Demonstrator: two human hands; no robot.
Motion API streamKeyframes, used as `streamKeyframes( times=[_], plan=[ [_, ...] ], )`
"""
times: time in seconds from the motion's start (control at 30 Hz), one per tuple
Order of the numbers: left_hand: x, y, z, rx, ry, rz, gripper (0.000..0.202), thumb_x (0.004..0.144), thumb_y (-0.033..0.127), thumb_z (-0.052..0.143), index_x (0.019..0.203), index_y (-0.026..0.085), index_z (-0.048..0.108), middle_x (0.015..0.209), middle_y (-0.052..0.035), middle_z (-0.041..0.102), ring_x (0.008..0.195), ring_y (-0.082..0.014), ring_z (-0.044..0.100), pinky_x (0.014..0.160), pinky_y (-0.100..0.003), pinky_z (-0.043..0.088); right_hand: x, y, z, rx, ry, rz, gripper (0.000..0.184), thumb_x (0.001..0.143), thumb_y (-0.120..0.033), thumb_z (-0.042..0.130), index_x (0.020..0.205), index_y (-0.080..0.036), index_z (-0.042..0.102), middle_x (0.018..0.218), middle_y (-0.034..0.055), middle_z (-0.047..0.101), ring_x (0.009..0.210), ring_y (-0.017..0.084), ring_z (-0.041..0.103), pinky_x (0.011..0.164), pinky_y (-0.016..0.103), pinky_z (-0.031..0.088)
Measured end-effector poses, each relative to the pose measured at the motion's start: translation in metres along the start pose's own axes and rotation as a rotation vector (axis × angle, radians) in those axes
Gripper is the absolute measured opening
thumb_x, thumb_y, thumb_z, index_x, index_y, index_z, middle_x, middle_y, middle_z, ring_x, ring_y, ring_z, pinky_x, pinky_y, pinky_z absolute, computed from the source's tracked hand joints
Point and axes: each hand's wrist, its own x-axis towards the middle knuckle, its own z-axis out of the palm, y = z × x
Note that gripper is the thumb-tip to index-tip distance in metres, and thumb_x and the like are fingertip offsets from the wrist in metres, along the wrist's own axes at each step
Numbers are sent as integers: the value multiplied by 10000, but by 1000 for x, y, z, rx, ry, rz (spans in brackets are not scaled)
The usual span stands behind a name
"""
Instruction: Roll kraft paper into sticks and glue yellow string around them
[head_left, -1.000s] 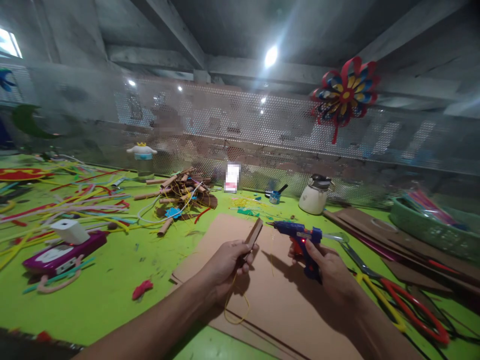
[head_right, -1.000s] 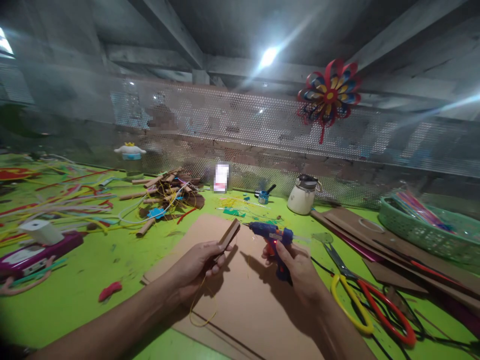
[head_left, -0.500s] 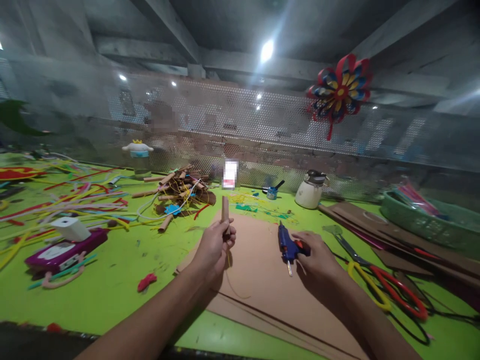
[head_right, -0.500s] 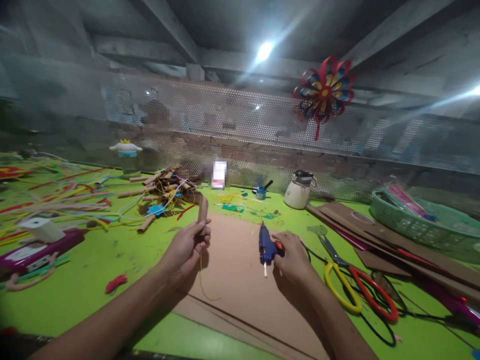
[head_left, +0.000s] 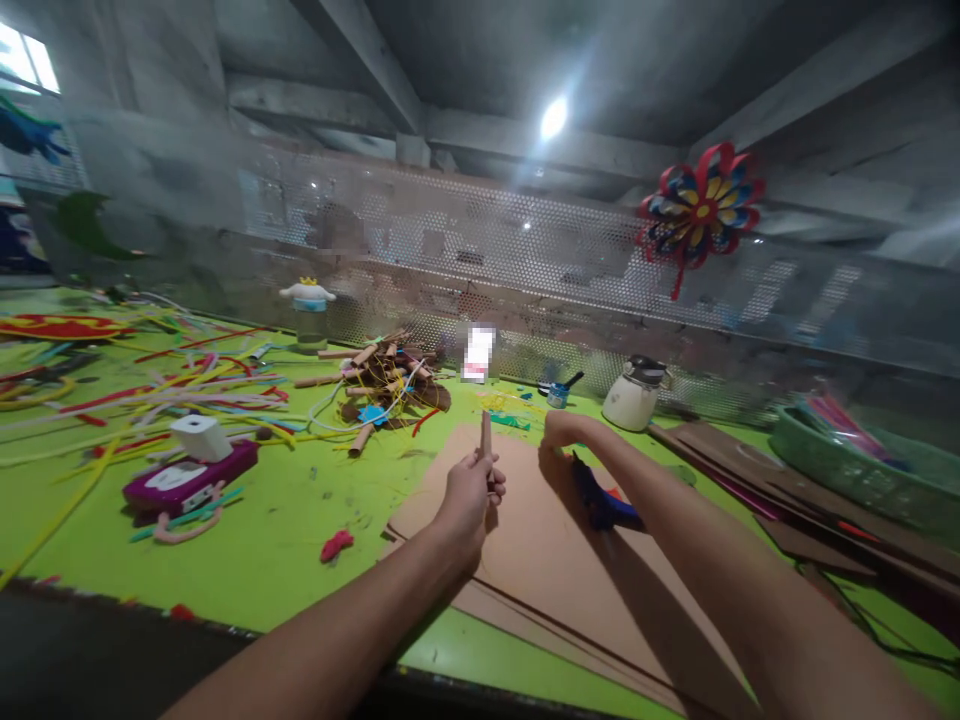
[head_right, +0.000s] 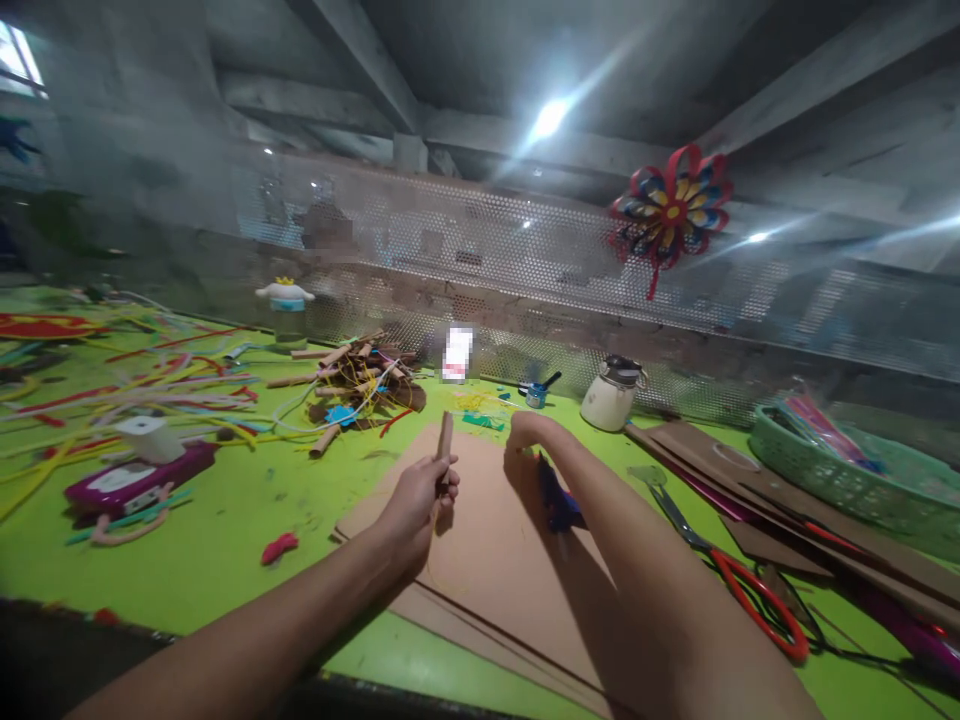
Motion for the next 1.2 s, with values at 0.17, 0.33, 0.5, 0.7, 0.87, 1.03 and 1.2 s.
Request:
streamKeyframes(
  times=[0.17, 0.33, 0.5, 0.7, 0.87, 1.03, 1.2],
  plan=[
    [2, -4, 1, 34, 10, -77, 74, 825, 158, 429, 888, 134, 457, 556, 36, 457, 417, -45, 411, 394, -149, 243, 21, -5, 2, 17, -206, -39, 252, 861, -305, 518, 1045, -141, 567, 1070, 49, 579, 912, 191, 577, 774, 372, 490],
    [-2, -6, 3, 75, 4, -105, 82, 850, 160, 382, 889, 134, 450, 564, 30, 459, 423, -45, 414, 402, -149, 258, 22, -5, 5, 159, -271, -36, 264, 863, -295, 516, 1083, -155, 552, 1117, 60, 557, 946, 196, 564, 794, 384, 483],
    [-1, -9, 3, 87, 26, -109, 92, 837, 146, 386, 884, 128, 462, 565, 19, 473, 426, -55, 435, 405, -158, 280, 18, 8, -12, 507, -253, -82, 154, 815, -265, 568, 803, -117, 609, 946, 90, 654, 853, 184, 609, 712, 296, 508],
    [1, -11, 1, 76, 19, -121, 65, 809, 156, 434, 861, 141, 470, 565, 16, 495, 437, -70, 465, 417, -164, 307, 3, 17, -30, 980, -199, -211, 153, 802, -264, 534, 713, -143, 509, 855, 137, 692, 781, 180, 661, 704, 308, 536],
    [-7, -8, 5, 36, -52, -180, 33, 772, 162, 460, 760, 133, 470, 537, 11, 491, 404, -62, 432, 402, -163, 295, -12, 7, -52, 1468, -61, -226, 40, 766, -138, 555, 739, -124, 528, 700, 107, 675, 660, 175, 659, 665, 337, 540],
    [-12, -9, 6, -16, -115, -190, 81, 761, 138, 430, 806, 109, 492, 539, -12, 520, 433, -82, 472, 401, -163, 317, -28, -11, -73, 1495, -48, -225, 89, 711, -114, 621, 668, -105, 544, 585, 69, 638, 396, 61, 487, 410, 201, 420],
    [-15, -7, 7, 7, -185, -257, 111, 770, 155, 433, 800, 86, 514, 574, -54, 572, 458, -95, 518, 421, -167, 363, -53, -26, -76, 1332, -129, -292, 94, 665, -172, 648, 667, -108, 579, 491, 24, 598, 301, 1, 266, 322, 167, 186]
  ],
)
